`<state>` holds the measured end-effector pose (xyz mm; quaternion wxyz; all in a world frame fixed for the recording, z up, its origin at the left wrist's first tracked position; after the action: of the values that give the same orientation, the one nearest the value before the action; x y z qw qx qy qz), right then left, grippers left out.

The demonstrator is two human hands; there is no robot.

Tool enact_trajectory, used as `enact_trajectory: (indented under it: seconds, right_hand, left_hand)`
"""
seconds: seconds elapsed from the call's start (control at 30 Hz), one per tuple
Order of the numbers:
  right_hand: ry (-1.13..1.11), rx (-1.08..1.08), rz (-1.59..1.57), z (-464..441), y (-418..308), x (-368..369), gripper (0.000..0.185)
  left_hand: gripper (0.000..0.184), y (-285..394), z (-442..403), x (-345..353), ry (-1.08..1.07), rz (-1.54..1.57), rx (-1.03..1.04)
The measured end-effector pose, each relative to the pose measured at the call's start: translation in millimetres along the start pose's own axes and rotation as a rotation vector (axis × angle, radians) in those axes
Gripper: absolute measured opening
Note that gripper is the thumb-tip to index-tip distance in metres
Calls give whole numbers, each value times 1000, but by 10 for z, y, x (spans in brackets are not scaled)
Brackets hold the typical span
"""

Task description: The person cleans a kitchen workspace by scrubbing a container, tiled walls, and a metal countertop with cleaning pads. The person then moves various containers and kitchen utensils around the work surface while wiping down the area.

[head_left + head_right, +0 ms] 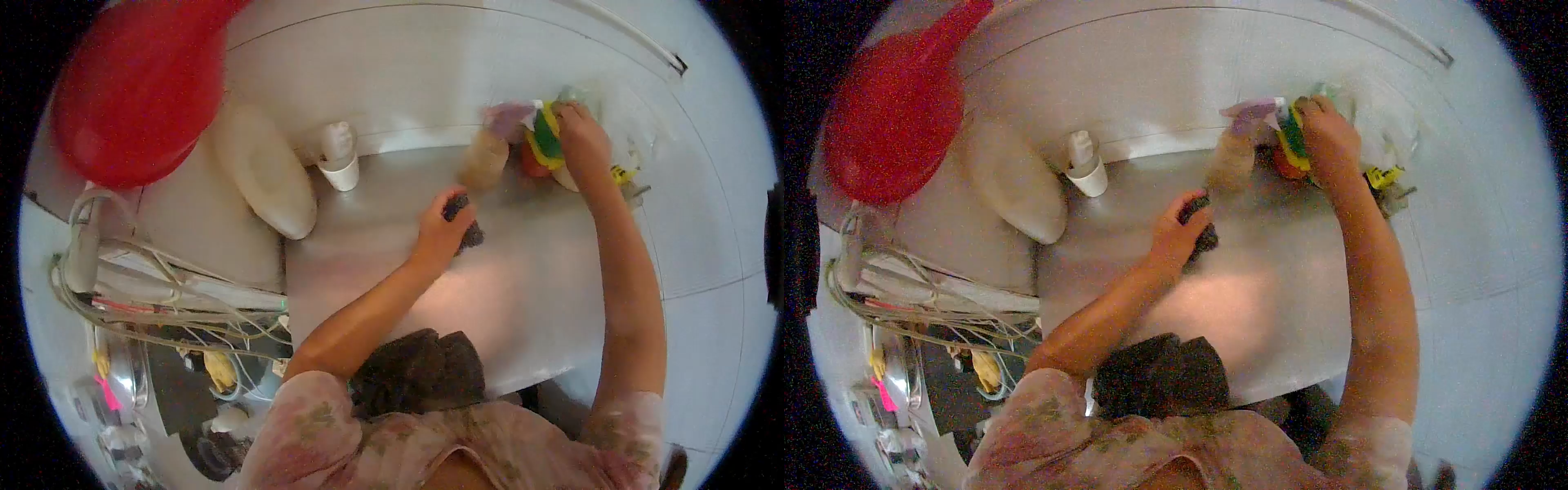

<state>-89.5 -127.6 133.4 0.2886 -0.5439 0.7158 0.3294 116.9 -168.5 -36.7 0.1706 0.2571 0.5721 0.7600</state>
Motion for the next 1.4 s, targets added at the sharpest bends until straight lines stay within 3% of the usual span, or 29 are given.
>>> enact_trajectory:
  seconds: [0.03,0.1,0.17,0.23,0.3,0.4,0.5,0.63,0.7,0.77,0.83,0.93,1.13,1.33,1.4]
  right_hand:
    - [186,-54,-121,45,-116,-134,18]
    - [228,-168,-241,86,-562,-137,20]
    - [108,-133,-773,77,-1199,-112,18]
    - [-68,-127,-1018,-61,-1847,-71,17]
    - [-148,-107,-1120,-269,-2248,133,16]
    - [-97,-41,-936,-537,-2474,363,18]
    - [85,-10,-894,-498,-2354,319,23]
    - [60,83,-960,39,-1895,185,23]
    - [112,69,-891,451,-1545,97,23]
    - [13,354,-910,934,-1123,92,23]
    - [14,531,-899,1444,-791,11,23]
    - [38,725,-844,2172,-412,-246,21]
    - [-6,953,-693,3476,-122,-591,21]
    - [-11,883,-596,3835,-226,-705,21]
    - [2,846,-550,3876,-264,-808,21]
  left_hand:
    - [39,-115,-22,-18,1,-18,25]
    - [39,-207,41,-20,-4,1,4]
    - [39,-217,146,5,-16,71,-81]
    - [34,-387,35,-34,34,-235,49]
    - [36,-475,-10,-17,36,-254,90]
    - [38,-530,-80,-8,-5,-112,87]
    - [40,-556,-162,18,-45,-34,107]
    - [44,-582,-463,122,-189,184,188]
    - [46,-575,-604,176,-226,357,121]
    - [52,-503,-669,269,-89,355,31]
    - [56,-227,-585,243,353,-269,249]
    - [62,-74,-730,462,228,-237,293]
    - [77,-165,-1112,553,385,-437,229]
    - [77,-149,-1291,586,89,-257,143]
    - [76,60,-1092,381,189,-632,361]
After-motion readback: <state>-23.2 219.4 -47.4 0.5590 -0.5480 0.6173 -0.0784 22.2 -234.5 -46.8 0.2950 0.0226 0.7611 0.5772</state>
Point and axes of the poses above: each hand's wrist, its own z-axis away from the middle knuckle, its own x-axis out of the palm, y = z × x, the point moved 7 cm from there along -z, towards the middle knuckle, and after that the axes turned 7 degrees about -x, right-handed, at the moved point
